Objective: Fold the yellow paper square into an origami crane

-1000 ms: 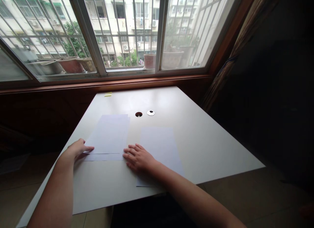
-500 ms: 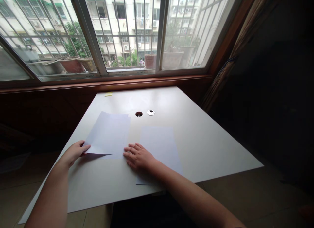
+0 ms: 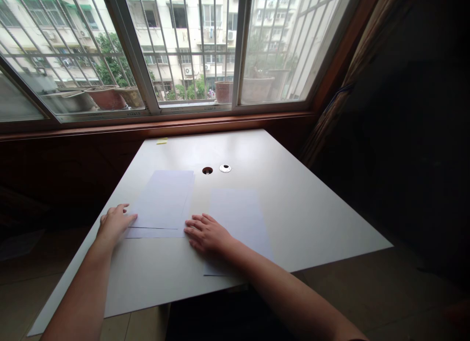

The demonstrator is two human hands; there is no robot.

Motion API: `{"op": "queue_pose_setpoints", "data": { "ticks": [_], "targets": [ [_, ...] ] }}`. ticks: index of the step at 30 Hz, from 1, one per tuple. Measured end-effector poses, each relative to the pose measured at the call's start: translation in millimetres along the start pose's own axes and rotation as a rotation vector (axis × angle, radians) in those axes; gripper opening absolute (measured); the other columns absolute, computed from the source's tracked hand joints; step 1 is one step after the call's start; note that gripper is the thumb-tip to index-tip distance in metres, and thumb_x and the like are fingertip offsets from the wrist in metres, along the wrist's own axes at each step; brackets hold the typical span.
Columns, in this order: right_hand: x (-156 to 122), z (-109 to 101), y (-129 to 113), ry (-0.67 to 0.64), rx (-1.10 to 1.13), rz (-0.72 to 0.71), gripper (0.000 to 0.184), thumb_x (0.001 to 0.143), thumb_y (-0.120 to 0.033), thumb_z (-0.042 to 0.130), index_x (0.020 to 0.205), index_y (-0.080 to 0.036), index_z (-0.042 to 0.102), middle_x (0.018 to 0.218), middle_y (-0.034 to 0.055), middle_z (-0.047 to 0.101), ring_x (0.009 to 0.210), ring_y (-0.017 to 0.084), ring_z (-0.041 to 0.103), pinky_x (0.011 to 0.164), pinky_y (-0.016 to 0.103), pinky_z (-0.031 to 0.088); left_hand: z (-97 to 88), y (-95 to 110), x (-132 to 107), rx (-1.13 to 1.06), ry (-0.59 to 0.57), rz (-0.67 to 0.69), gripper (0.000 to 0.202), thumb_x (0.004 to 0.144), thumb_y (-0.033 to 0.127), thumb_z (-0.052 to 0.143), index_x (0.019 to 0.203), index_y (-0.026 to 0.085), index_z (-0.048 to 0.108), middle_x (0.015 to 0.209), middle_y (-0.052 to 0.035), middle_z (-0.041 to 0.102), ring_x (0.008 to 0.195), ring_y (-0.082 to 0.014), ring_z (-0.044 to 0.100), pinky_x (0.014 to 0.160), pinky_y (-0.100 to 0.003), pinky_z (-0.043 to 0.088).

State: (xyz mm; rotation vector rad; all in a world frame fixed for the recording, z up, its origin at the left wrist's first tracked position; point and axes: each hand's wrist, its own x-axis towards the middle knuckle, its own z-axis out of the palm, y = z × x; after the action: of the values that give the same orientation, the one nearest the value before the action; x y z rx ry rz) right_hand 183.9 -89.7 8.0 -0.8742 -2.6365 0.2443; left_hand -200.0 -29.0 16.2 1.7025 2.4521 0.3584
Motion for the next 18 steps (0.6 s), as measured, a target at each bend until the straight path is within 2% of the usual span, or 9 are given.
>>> {"op": "queue_pose_setpoints", "data": {
  "ticks": [3, 8, 14, 18],
  "targets": [
    [-0.3, 0.3, 0.5, -0.003, 0.002, -0.004, 0.046, 0.100, -0.044, 0.043, 0.141, -0.024, 0.053, 0.148, 0.0044, 0.052, 0.142, 0.024, 0.037, 0.122, 0.044, 0.021, 8.6, 1.8, 1.4, 0.096, -0.012, 0.032, 0.067, 0.080, 0.049, 0.052, 0.135, 0.010, 0.054, 0.119, -0.0207, 0.063, 0.127, -0.0377, 0.050, 0.110, -0.050, 0.032],
    [-0.9, 1.5, 1.7, -0.019, 0.022, 0.001, 0.048, 0.101, -0.045, 0.041, 0.143, -0.023, 0.051, 0.151, 0.0036, 0.049, 0.143, 0.024, 0.036, 0.122, 0.044, 0.018, 16.2, 7.9, -5.4, 0.066, -0.013, 0.078, 0.066, 0.082, 0.043, 0.049, 0.140, 0.011, 0.052, 0.125, -0.0198, 0.060, 0.127, -0.0365, 0.049, 0.112, -0.047, 0.030],
    [0.5, 1.5, 2.4, -0.045, 0.076, 0.026, 0.055, 0.101, -0.046, 0.040, 0.151, -0.023, 0.040, 0.156, 0.0035, 0.043, 0.147, 0.022, 0.032, 0.123, 0.043, 0.017, 1.4, 27.0, -20.3, -0.084, -0.122, 0.086, 0.069, 0.079, 0.047, 0.056, 0.141, 0.015, 0.051, 0.124, -0.0145, 0.059, 0.118, -0.0313, 0.056, 0.109, -0.042, 0.036],
    [1.9, 2.4, 3.0, -0.035, 0.074, 0.043, 0.057, 0.100, -0.049, 0.042, 0.151, -0.022, 0.039, 0.157, 0.0052, 0.041, 0.146, 0.022, 0.033, 0.123, 0.042, 0.019, -7.3, 34.1, -24.0, -0.118, -0.119, 0.016, 0.064, 0.080, 0.048, 0.058, 0.136, 0.016, 0.055, 0.118, -0.0149, 0.062, 0.124, -0.0348, 0.052, 0.113, -0.049, 0.032]
  ]
}}
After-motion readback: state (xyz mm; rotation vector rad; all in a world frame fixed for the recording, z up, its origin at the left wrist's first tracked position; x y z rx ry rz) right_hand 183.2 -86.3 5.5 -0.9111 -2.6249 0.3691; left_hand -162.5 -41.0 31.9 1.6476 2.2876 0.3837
